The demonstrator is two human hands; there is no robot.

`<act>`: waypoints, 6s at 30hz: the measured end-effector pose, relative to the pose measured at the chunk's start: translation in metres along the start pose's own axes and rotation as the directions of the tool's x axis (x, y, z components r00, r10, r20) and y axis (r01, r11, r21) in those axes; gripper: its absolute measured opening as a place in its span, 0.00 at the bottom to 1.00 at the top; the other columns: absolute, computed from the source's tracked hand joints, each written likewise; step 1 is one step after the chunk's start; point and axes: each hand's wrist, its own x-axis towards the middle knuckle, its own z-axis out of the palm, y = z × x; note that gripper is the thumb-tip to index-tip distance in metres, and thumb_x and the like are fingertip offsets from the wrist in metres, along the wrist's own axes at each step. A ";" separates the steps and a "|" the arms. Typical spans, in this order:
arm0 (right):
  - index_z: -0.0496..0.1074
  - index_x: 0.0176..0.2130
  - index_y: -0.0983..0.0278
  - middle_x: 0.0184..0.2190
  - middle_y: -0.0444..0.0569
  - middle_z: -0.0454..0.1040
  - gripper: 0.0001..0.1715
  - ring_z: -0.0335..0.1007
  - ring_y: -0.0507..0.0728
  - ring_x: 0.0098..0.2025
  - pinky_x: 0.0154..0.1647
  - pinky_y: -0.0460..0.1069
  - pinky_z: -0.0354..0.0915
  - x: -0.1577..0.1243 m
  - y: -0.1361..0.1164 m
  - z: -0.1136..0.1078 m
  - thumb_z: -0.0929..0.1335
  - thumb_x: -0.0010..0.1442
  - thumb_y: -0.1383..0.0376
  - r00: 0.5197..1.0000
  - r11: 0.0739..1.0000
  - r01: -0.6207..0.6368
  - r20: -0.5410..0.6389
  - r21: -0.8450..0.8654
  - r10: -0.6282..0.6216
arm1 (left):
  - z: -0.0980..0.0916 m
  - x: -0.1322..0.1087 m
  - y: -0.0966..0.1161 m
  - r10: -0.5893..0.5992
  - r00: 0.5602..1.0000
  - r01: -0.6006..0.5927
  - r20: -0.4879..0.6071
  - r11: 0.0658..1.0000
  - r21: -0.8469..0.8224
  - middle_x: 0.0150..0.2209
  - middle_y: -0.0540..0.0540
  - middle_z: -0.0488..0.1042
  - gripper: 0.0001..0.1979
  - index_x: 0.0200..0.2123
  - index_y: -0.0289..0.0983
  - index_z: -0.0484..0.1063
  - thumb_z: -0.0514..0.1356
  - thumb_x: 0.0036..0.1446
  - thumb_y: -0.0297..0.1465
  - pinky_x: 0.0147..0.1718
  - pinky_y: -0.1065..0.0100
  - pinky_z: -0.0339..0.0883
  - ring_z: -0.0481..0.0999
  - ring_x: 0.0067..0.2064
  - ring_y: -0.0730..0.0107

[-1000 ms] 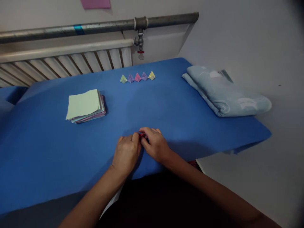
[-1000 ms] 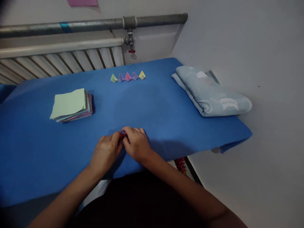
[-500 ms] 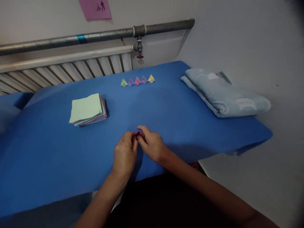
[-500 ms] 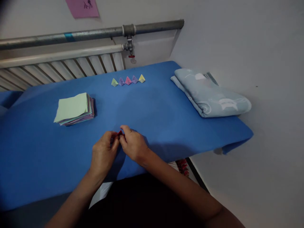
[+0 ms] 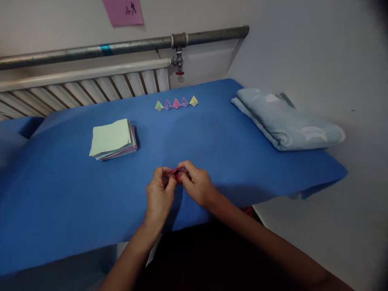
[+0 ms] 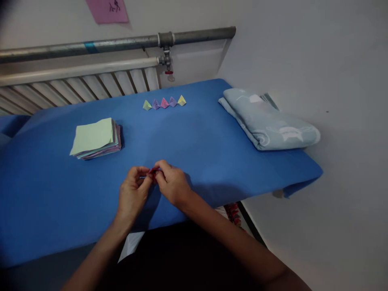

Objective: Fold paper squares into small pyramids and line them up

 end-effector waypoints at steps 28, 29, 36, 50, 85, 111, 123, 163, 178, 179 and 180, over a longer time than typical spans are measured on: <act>0.69 0.44 0.61 0.26 0.42 0.71 0.13 0.63 0.49 0.22 0.23 0.45 0.60 -0.012 -0.005 -0.013 0.64 0.58 0.63 0.984 0.823 -0.173 0.139 0.542 0.115 | -0.021 -0.005 0.015 -0.163 0.971 0.233 0.172 0.796 -0.559 0.28 0.53 0.76 0.16 0.34 0.36 0.69 0.69 0.40 0.26 0.32 0.75 0.70 0.76 0.30 0.78; 0.69 0.42 0.61 0.25 0.41 0.70 0.12 0.62 0.48 0.21 0.23 0.45 0.60 -0.010 -0.007 -0.013 0.64 0.58 0.61 0.972 0.811 -0.232 0.164 0.537 0.169 | -0.021 -0.005 0.015 -0.160 0.972 0.230 0.173 0.804 -0.548 0.28 0.54 0.76 0.17 0.35 0.37 0.69 0.69 0.40 0.25 0.32 0.75 0.70 0.76 0.30 0.78; 0.73 0.30 0.61 0.27 0.41 0.72 0.06 0.68 0.51 0.30 0.34 0.47 0.65 -0.006 -0.011 -0.008 0.70 0.53 0.60 0.958 0.807 -0.277 0.218 0.521 0.188 | -0.019 -0.008 0.011 -0.146 0.959 0.249 0.242 0.841 -0.481 0.27 0.53 0.76 0.17 0.35 0.37 0.69 0.69 0.40 0.28 0.30 0.75 0.69 0.74 0.28 0.78; 0.73 0.29 0.61 0.26 0.43 0.72 0.09 0.67 0.51 0.29 0.32 0.47 0.65 -0.010 -0.014 -0.014 0.67 0.58 0.60 0.974 0.888 -0.201 0.177 0.414 0.139 | -0.028 -0.010 0.004 -0.093 0.918 0.193 0.385 0.953 -0.232 0.23 0.50 0.73 0.12 0.23 0.37 0.72 0.62 0.53 0.38 0.33 0.70 0.64 0.72 0.29 0.72; 0.70 0.33 0.61 0.20 0.37 0.70 0.02 0.61 0.48 0.22 0.24 0.44 0.52 0.026 0.012 0.001 0.68 0.55 0.68 0.921 0.990 -0.098 0.367 -0.105 0.130 | -0.036 0.001 -0.025 0.349 0.899 -0.405 0.265 0.892 0.202 0.36 0.46 0.78 0.09 0.37 0.42 0.75 0.56 0.57 0.27 0.43 0.63 0.65 0.76 0.40 0.65; 0.73 0.43 0.65 0.39 0.52 0.75 0.09 0.66 0.57 0.38 0.42 0.52 0.64 -0.010 0.024 -0.020 0.65 0.64 0.66 0.874 0.790 0.442 0.402 -0.426 -0.272 | -0.042 0.026 -0.036 0.534 0.603 -0.775 0.593 0.569 0.276 0.41 0.46 0.78 0.07 0.42 0.40 0.72 0.56 0.63 0.32 0.47 0.60 0.61 0.74 0.43 0.65; 0.74 0.36 0.65 0.36 0.51 0.74 0.11 0.66 0.55 0.36 0.41 0.51 0.63 -0.012 0.024 -0.017 0.63 0.67 0.65 0.892 0.763 0.429 0.362 -0.484 -0.272 | -0.038 0.025 -0.040 0.607 0.595 -0.802 0.527 0.484 0.349 0.39 0.45 0.77 0.08 0.40 0.37 0.73 0.55 0.64 0.33 0.42 0.61 0.63 0.71 0.40 0.65; 0.66 0.30 0.62 0.35 0.49 0.72 0.08 0.67 0.56 0.39 0.43 0.51 0.62 -0.004 0.017 -0.011 0.65 0.62 0.66 0.985 0.922 0.119 0.163 -0.369 -0.062 | -0.021 0.017 -0.020 0.278 0.898 -0.439 0.342 0.639 0.632 0.30 0.47 0.73 0.09 0.29 0.39 0.71 0.57 0.61 0.34 0.37 0.59 0.55 0.68 0.35 0.61; 0.67 0.28 0.63 0.32 0.46 0.69 0.10 0.64 0.54 0.36 0.36 0.49 0.58 0.013 0.003 -0.015 0.67 0.61 0.64 0.955 0.866 0.089 0.290 -0.493 0.067 | -0.019 0.016 -0.016 0.227 0.918 -0.393 0.324 0.630 0.670 0.30 0.47 0.73 0.09 0.29 0.38 0.72 0.57 0.60 0.34 0.38 0.58 0.56 0.70 0.36 0.59; 0.67 0.28 0.63 0.32 0.46 0.69 0.10 0.64 0.54 0.36 0.36 0.49 0.58 0.013 0.003 -0.015 0.67 0.61 0.64 0.957 0.865 0.091 0.282 -0.493 0.061 | -0.020 0.016 -0.016 0.226 0.918 -0.392 0.325 0.634 0.666 0.30 0.46 0.73 0.10 0.28 0.38 0.72 0.57 0.61 0.34 0.38 0.58 0.56 0.70 0.35 0.59; 0.67 0.28 0.64 0.32 0.46 0.69 0.10 0.64 0.54 0.36 0.37 0.49 0.58 0.013 0.003 -0.014 0.67 0.61 0.64 0.960 0.865 0.091 0.274 -0.494 0.055 | -0.020 0.017 -0.016 0.227 0.917 -0.395 0.328 0.637 0.663 0.30 0.46 0.73 0.10 0.28 0.38 0.72 0.57 0.61 0.34 0.38 0.58 0.56 0.70 0.35 0.59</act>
